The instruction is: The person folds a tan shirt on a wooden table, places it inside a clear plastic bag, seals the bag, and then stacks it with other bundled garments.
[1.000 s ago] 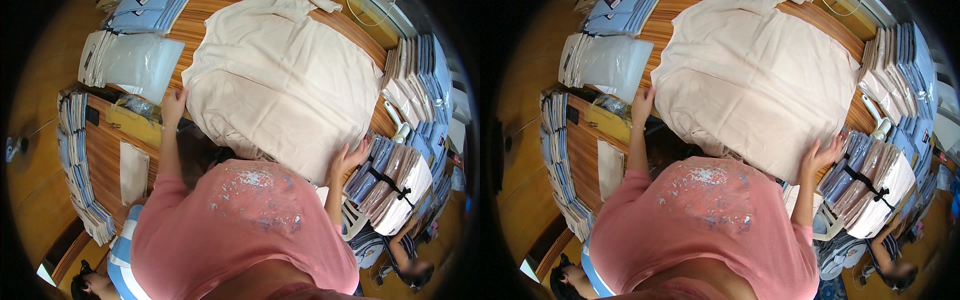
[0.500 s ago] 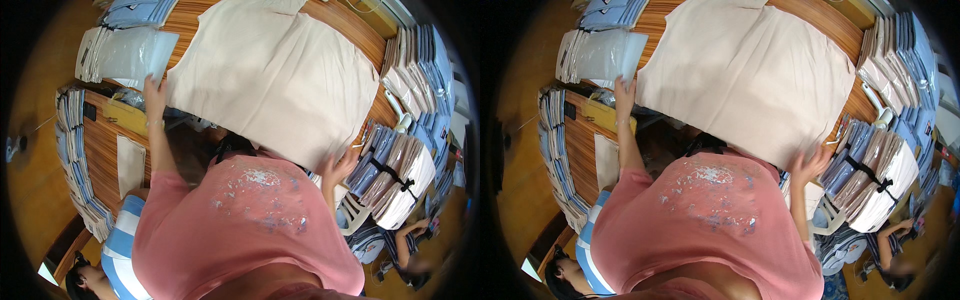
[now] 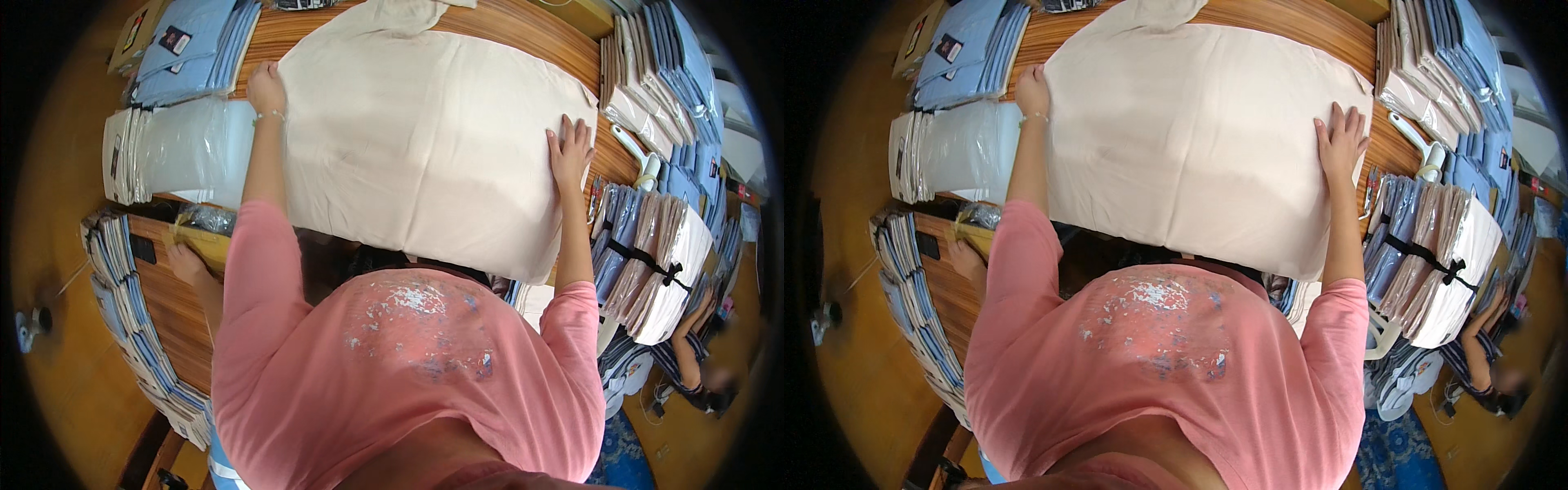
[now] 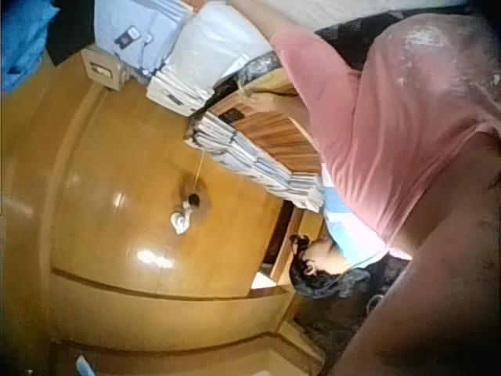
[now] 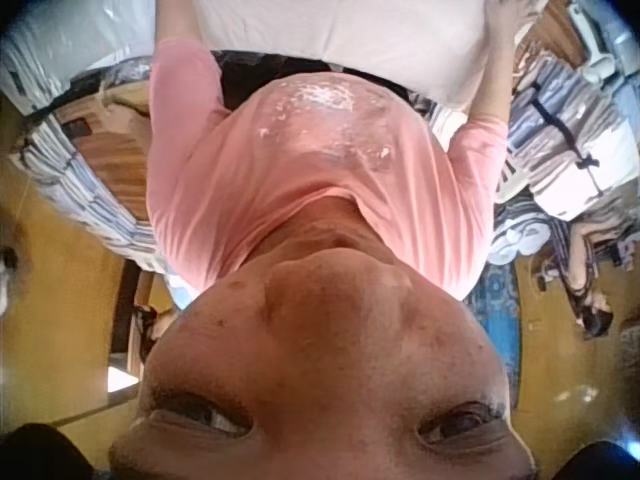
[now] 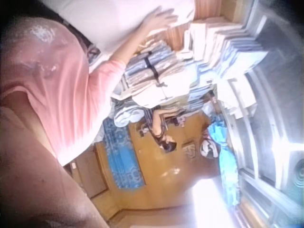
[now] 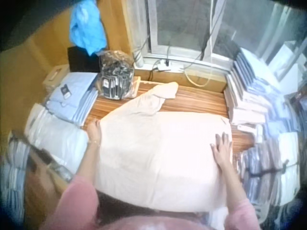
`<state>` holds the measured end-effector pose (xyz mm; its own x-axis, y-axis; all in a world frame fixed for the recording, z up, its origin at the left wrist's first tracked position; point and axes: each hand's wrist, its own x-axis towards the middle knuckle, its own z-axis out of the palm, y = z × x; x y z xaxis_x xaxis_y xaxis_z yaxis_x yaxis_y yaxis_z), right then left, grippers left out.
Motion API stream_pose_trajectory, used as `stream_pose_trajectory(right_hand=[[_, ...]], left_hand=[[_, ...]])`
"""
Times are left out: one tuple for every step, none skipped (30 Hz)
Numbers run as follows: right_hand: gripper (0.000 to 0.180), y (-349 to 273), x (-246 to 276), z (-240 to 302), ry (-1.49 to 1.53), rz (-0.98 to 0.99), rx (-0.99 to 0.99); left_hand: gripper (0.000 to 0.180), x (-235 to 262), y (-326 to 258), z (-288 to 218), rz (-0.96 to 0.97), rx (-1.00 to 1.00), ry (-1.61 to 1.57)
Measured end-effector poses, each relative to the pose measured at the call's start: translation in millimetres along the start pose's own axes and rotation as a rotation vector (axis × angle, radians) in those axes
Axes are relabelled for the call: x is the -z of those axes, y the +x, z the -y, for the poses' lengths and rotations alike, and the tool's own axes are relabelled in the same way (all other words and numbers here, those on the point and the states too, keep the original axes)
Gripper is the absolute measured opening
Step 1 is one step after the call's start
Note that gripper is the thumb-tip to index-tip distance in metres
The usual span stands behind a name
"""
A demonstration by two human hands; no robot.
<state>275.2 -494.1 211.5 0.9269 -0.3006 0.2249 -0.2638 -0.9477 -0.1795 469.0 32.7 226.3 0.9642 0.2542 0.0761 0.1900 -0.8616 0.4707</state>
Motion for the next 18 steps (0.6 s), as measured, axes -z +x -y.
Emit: stream_pose_trajectory(right_hand=[[0.055,0.5,2.8,5.7,-0.038,-0.008,-0.023],[0.054,5.9,3.0,10.0,0.01,-0.084,0.046],[0.054,8.6,-1.0,12.8,-0.004,-0.033,0.051],[0.054,10.5,-6.9,14.3,-0.02,0.02,0.054],[0.053,13.5,-12.4,13.9,-0.037,0.073,0.057],[0.053,19.6,-17.3,10.6,-0.076,0.045,0.021],[0.054,26.4,-21.3,0.7,-0.088,0.022,-0.009],[0.054,36.2,-22.1,-0.6,-0.068,0.019,0.003],[0.055,45.6,-23.1,-1.3,-0.047,0.017,0.013],[0.055,53.1,-24.3,-1.5,-0.059,0.015,0.021],[0.056,56.8,-25.2,-6.4,-0.055,0.016,0.024],[0.057,59.3,-24.0,-12.1,-0.052,0.015,0.029],[0.057,58.6,-22.9,-15.3,-0.048,0.018,0.035],[0.058,47.0,-17.5,-10.4,-0.024,-0.026,-0.013],[0.059,26.1,-7.4,-7.9,0.004,-0.048,-0.015],[0.059,0.2,12.9,6.8,0.033,-0.068,-0.01],[0.06,-28.2,27.9,19.0,0.055,-0.065,0.003],[0.061,-59.2,38.9,28.5,0.049,-0.053,0.011]], left_hand=[[0.024,-4.0,-5.8,-3.8,-0.04,-0.155,-0.031],[0.028,-8.6,-17.4,-6.2,-0.089,-0.297,-0.058],[0.031,-14.8,-24.9,-9.9,-0.138,-0.44,-0.085],[0.035,-23.8,-27.8,-12.3,-0.093,-0.471,-0.002],[0.04,-32.7,-30.3,-15.1,-0.047,-0.503,0.081],[0.044,-39.8,-29.8,-17.3,0.0,-0.535,0.163],[0.046,-45.5,-21.7,-16.5,0.013,-0.56,0.133],[0.048,-46.0,-3.9,-13.4,0.007,-0.574,0.111],[0.049,-47.1,13.2,-11.9,0.0,-0.588,0.089],[0.05,-53.0,27.3,-14.4,-0.012,-0.64,0.118],[0.05,-53.4,35.8,-19.5,-0.003,-0.642,0.054],[0.049,-52.2,42.0,-23.6,0.005,-0.643,-0.008],[0.048,-48.6,44.4,-26.9,0.016,-0.641,-0.07],[0.045,-35.4,32.5,-35.3,-0.049,-0.698,-0.125],[0.042,-22.3,8.7,-38.3,-0.009,-0.664,-0.152],[0.04,-7.4,-17.0,-36.9,0.026,-0.623,-0.178],[0.04,-2.3,-45.0,-21.8,0.044,-0.612,-0.225],[0.04,-1.8,-73.3,-6.1,0.059,-0.603,-0.269]])
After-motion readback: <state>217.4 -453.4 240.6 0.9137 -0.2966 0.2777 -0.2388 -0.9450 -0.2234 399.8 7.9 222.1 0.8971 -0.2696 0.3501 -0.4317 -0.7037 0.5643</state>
